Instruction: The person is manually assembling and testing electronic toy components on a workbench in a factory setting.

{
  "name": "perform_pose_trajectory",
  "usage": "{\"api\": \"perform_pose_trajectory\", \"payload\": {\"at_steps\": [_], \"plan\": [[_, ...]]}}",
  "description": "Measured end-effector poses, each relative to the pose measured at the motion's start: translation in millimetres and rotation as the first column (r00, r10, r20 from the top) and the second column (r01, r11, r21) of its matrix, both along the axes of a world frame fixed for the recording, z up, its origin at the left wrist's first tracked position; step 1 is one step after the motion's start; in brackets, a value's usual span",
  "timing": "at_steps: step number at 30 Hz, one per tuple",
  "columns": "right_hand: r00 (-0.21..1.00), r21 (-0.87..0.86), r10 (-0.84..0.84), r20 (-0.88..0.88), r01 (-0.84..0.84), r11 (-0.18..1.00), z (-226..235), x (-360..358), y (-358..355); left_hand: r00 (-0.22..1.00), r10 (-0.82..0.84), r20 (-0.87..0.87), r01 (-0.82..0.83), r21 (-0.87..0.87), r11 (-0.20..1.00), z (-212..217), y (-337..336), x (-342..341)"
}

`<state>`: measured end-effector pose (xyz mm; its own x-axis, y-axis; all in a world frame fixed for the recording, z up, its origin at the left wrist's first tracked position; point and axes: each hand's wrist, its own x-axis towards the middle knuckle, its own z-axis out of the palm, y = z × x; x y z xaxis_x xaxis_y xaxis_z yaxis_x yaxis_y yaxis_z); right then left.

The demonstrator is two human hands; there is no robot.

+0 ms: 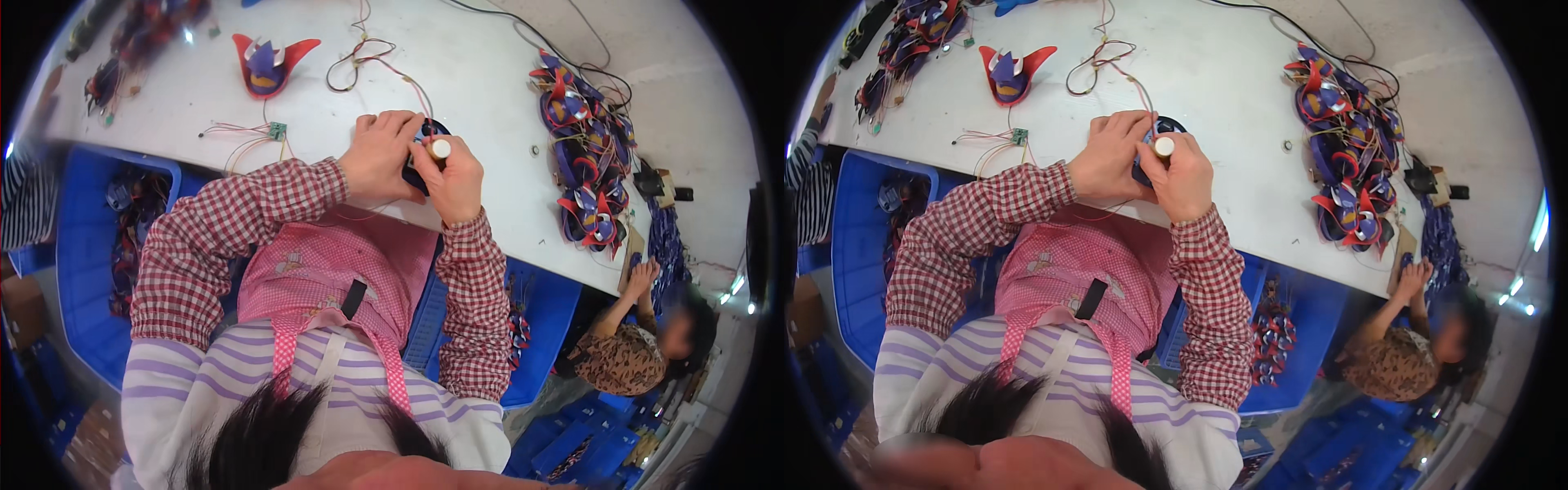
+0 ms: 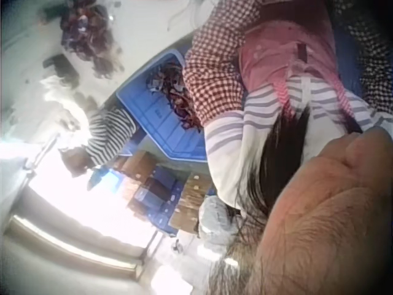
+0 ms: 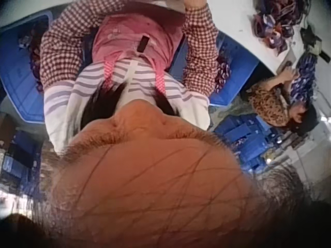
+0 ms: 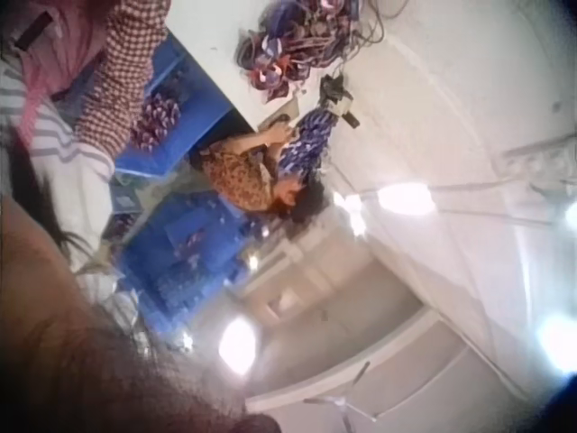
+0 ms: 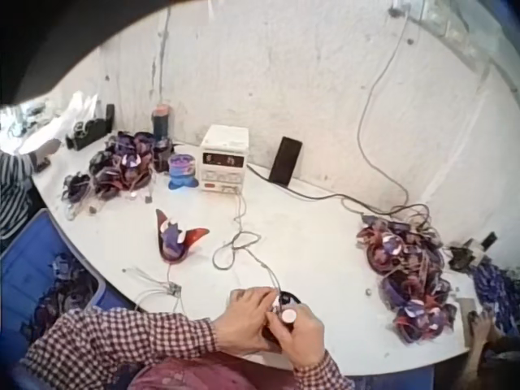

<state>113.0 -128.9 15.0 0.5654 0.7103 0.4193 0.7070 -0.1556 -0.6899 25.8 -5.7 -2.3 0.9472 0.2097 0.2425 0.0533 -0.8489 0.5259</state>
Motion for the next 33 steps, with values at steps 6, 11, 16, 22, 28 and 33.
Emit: {"api": "perform_pose_trajectory", "payload": {"at_steps": [6,11,16,22,28,33], "plan": [[0.979,0.109,-0.027,0.201,0.005,0.994,-1,-18,-8,0.997,0.042,-0.060,-0.044,-0.031,0.999,-8,0,-7],[0.973,0.018,-0.225,-0.052,0.226,0.974,29,54,-19,0.970,0.068,0.234,-0.072,0.008,0.997,-7,7,-23],[0.960,-0.142,-0.272,-0.069,0.260,0.955,7,85,-20,0.838,0.373,0.399,-0.336,-0.161,0.928,10,91,-125],[0.770,0.169,-0.492,0.407,0.466,0.869,-11,62,-2,0.746,0.636,0.195,-0.618,-0.150,0.771,-23,176,-119],[0.975,-0.098,0.174,0.136,-0.162,0.982,6,-104,103,0.780,0.620,0.082,-0.617,-0.062,0.785,-14,169,-105],[0.937,-0.402,0.171,0.306,-0.035,0.915,-37,-127,145,0.807,0.590,-0.018,-0.574,-0.261,0.776,-6,169,-99]]}}
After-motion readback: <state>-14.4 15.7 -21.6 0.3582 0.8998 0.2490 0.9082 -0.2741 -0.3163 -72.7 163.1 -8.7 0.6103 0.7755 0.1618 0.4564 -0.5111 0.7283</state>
